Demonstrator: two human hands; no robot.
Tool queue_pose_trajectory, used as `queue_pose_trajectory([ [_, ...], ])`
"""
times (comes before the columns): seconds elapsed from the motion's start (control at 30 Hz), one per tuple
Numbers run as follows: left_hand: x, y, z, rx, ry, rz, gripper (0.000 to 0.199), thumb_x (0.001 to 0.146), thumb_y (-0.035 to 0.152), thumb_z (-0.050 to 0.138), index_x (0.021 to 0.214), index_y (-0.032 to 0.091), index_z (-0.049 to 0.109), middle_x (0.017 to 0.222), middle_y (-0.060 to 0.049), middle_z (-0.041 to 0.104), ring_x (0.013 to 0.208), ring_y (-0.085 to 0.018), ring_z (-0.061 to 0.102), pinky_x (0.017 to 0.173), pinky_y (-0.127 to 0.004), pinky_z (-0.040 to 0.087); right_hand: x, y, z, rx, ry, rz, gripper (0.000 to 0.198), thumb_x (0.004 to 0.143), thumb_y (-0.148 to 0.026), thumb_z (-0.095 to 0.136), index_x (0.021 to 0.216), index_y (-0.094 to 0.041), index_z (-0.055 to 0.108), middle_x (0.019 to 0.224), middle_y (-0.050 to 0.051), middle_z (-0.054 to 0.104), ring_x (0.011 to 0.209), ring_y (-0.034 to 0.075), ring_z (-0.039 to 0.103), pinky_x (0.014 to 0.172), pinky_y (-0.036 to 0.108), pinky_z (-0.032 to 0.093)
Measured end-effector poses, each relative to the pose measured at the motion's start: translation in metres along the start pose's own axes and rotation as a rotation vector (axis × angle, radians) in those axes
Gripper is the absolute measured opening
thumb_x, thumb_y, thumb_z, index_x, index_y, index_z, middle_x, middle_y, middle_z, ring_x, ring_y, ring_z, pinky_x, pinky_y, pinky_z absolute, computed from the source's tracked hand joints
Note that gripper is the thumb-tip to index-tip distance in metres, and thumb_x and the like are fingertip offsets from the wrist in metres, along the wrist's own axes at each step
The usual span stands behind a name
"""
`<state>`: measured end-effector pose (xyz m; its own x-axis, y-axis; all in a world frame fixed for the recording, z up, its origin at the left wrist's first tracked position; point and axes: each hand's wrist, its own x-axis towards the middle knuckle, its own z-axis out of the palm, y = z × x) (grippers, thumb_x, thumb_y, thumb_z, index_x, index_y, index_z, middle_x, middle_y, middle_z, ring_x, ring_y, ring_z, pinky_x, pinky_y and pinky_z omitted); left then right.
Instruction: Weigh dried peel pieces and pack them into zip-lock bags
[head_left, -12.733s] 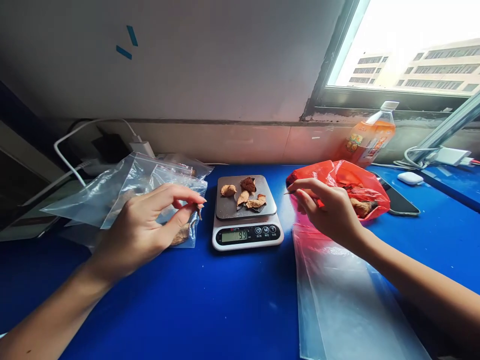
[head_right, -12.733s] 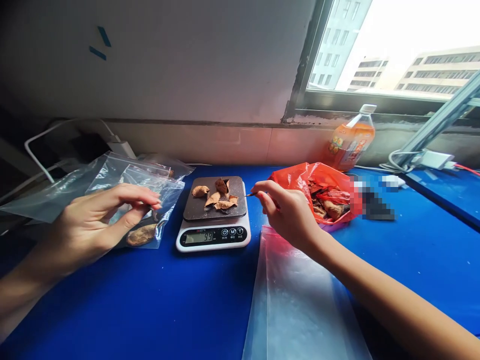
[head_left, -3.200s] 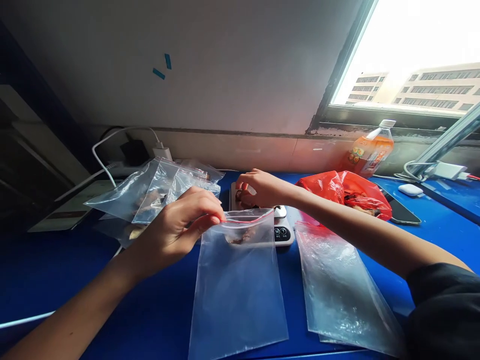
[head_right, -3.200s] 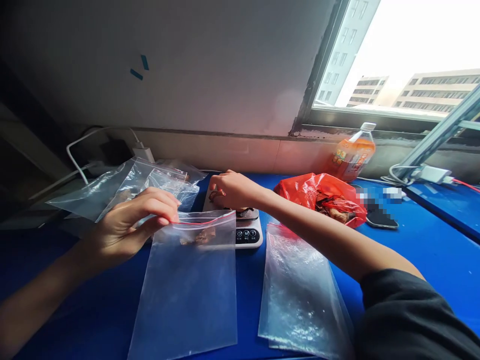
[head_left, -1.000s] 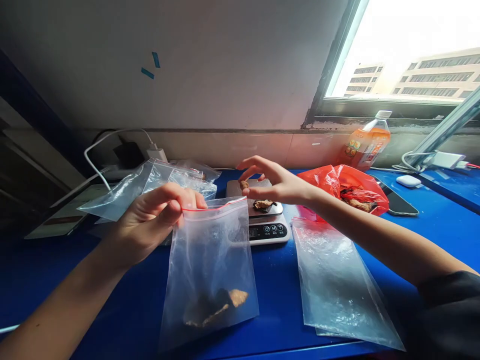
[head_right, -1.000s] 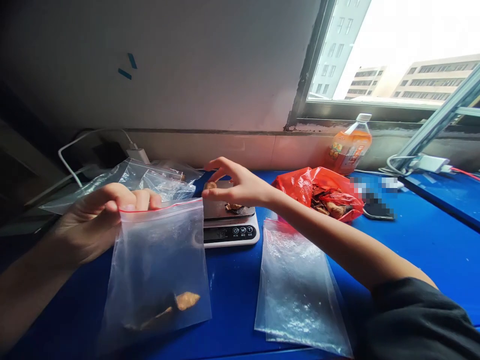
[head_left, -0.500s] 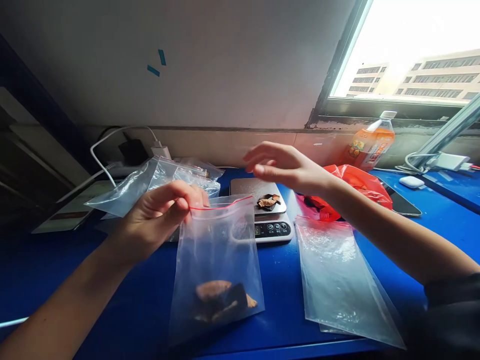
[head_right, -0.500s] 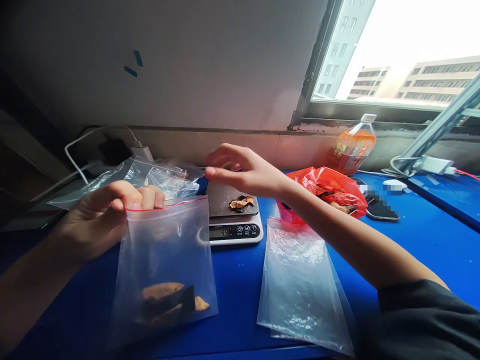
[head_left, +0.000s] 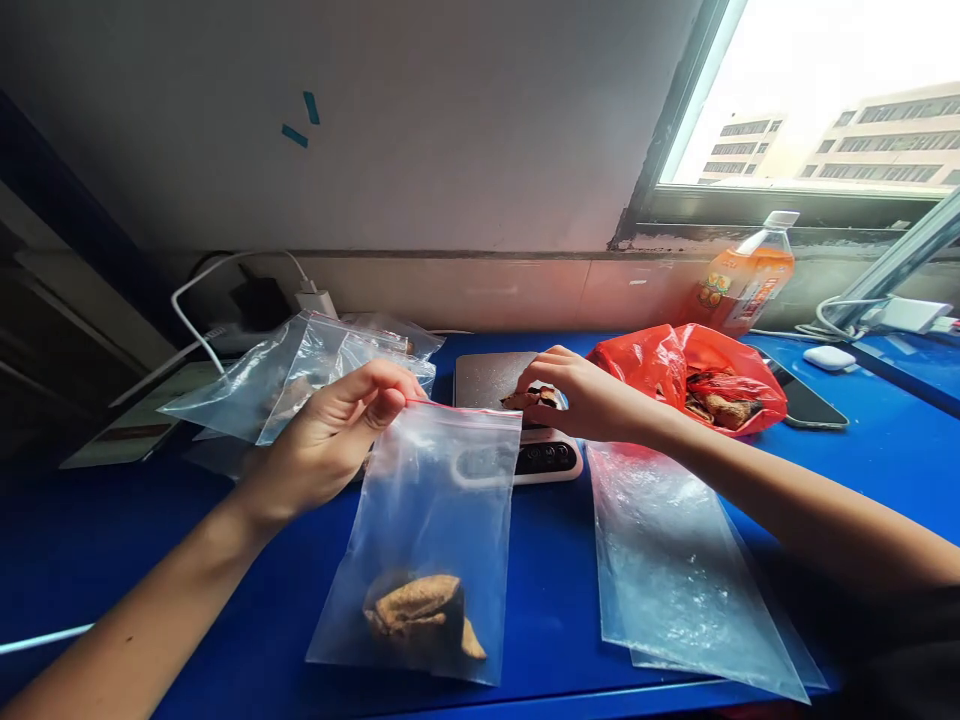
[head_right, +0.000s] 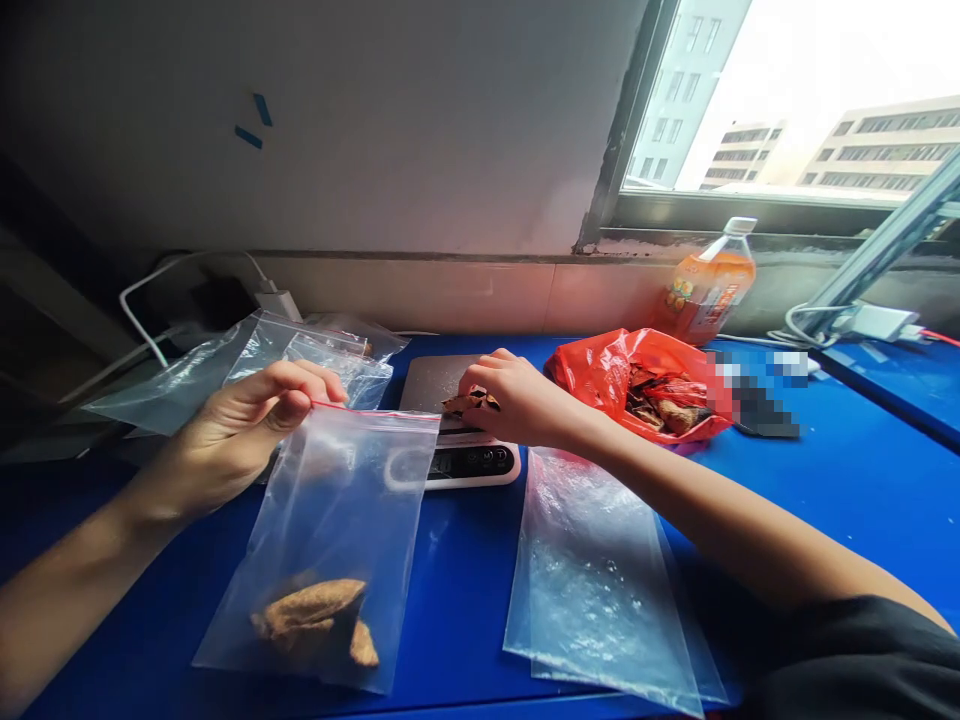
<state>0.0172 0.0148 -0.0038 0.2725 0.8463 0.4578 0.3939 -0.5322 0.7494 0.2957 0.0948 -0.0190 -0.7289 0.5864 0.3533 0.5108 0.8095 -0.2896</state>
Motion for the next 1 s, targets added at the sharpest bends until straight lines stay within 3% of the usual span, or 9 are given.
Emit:
queue_pose_trajectory([
  [0.13, 0.000, -0.005, 0.001, 0.054, -0.037, 0.010, 0.031, 0.097, 0.051, 0.053, 0.087, 0.024, 0.063, 0.087, -0.001, 0.061, 0.082, -0.016, 0.058, 0.067, -0.023, 0.045, 0.006, -0.008, -0.007, 0.142, 0.188, -0.038, 0.012, 0.089, -0.027, 0.064, 0.091, -0.015, 0.066, 0.092, 0.009, 0.068, 0.084, 0.018, 0.060, 0.077, 0.032, 0.048],
  [0.2, -0.001, -0.008, 0.001, 0.081, -0.083, 0.052, 0.027, 0.099, 0.047, 0.052, 0.088, 0.025, 0.063, 0.086, -0.001, 0.061, 0.083, -0.017, 0.059, 0.067, -0.024, 0.046, 0.012, -0.017, -0.012, 0.281, 0.211, -0.053, 0.013, 0.088, -0.026, 0.065, 0.095, -0.016, 0.066, 0.091, 0.007, 0.070, 0.080, 0.015, 0.062, 0.071, 0.027, 0.048],
  [0.3, -0.002, -0.009, -0.001, 0.149, -0.087, 0.126, 0.019, 0.101, 0.036, 0.050, 0.090, 0.025, 0.062, 0.083, 0.000, 0.061, 0.078, -0.015, 0.059, 0.069, -0.025, 0.046, 0.021, -0.035, -0.015, 0.491, 0.080, -0.055, 0.017, 0.088, -0.025, 0.064, 0.102, -0.015, 0.067, 0.092, 0.004, 0.073, 0.079, 0.013, 0.065, 0.067, 0.024, 0.048],
  [0.43, -0.002, -0.009, -0.004, 0.255, 0.031, 0.218, 0.013, 0.099, 0.025, 0.052, 0.091, 0.027, 0.062, 0.091, 0.001, 0.061, 0.085, -0.015, 0.060, 0.075, -0.025, 0.047, 0.027, -0.049, -0.011, 0.657, -0.089, -0.014, 0.029, 0.092, -0.031, 0.059, 0.114, -0.013, 0.067, 0.106, 0.009, 0.073, 0.094, 0.016, 0.067, 0.073, 0.025, 0.052],
  [0.53, -0.001, -0.011, -0.007, 0.314, 0.131, 0.198, 0.013, 0.098, 0.028, 0.053, 0.091, 0.027, 0.063, 0.092, 0.000, 0.061, 0.086, -0.016, 0.060, 0.073, -0.026, 0.047, 0.025, -0.040, -0.014, 0.550, 0.029, 0.012, 0.031, 0.096, -0.033, 0.054, 0.114, -0.013, 0.068, 0.113, 0.010, 0.071, 0.099, 0.016, 0.067, 0.079, 0.026, 0.053],
  [0.63, -0.001, -0.013, -0.011, 0.376, 0.157, 0.113, 0.014, 0.098, 0.033, 0.053, 0.090, 0.026, 0.063, 0.079, 0.002, 0.061, 0.070, -0.014, 0.058, 0.065, -0.026, 0.044, 0.022, -0.014, -0.023, 0.277, 0.109, 0.024, 0.024, 0.095, -0.027, 0.054, 0.107, -0.015, 0.070, 0.104, 0.009, 0.071, 0.092, 0.017, 0.067, 0.079, 0.029, 0.052],
  [0.8, 0.001, -0.012, -0.017, 0.484, 0.198, 0.082, 0.019, 0.096, 0.036, 0.050, 0.086, 0.023, 0.059, 0.071, 0.005, 0.058, 0.064, -0.011, 0.057, 0.066, -0.023, 0.043, 0.016, 0.020, -0.023, -0.037, -0.087, 0.087, 0.025, 0.090, -0.025, 0.061, 0.111, -0.017, 0.071, 0.108, 0.010, 0.071, 0.100, 0.024, 0.063, 0.086, 0.038, 0.050],
  [0.87, 0.002, -0.010, -0.019, 0.544, 0.126, 0.035, 0.024, 0.096, 0.039, 0.048, 0.085, 0.022, 0.060, 0.075, 0.003, 0.062, 0.068, -0.013, 0.060, 0.068, -0.025, 0.044, 0.016, 0.018, -0.019, -0.100, -0.113, 0.081, 0.029, 0.090, -0.026, 0.062, 0.116, -0.016, 0.070, 0.108, 0.011, 0.071, 0.105, 0.027, 0.059, 0.089, 0.041, 0.049],
  [1.0, 0.002, -0.003, -0.025, 0.544, -0.222, -0.141, 0.032, 0.095, 0.047, 0.046, 0.098, 0.025, 0.069, 0.093, -0.002, 0.070, 0.080, -0.019, 0.065, 0.070, -0.028, 0.049, 0.015, -0.003, -0.015, -0.181, -0.123, 0.062, 0.033, 0.092, -0.028, 0.060, 0.122, -0.015, 0.068, 0.111, 0.013, 0.068, 0.109, 0.029, 0.054, 0.092, 0.043, 0.046],
])
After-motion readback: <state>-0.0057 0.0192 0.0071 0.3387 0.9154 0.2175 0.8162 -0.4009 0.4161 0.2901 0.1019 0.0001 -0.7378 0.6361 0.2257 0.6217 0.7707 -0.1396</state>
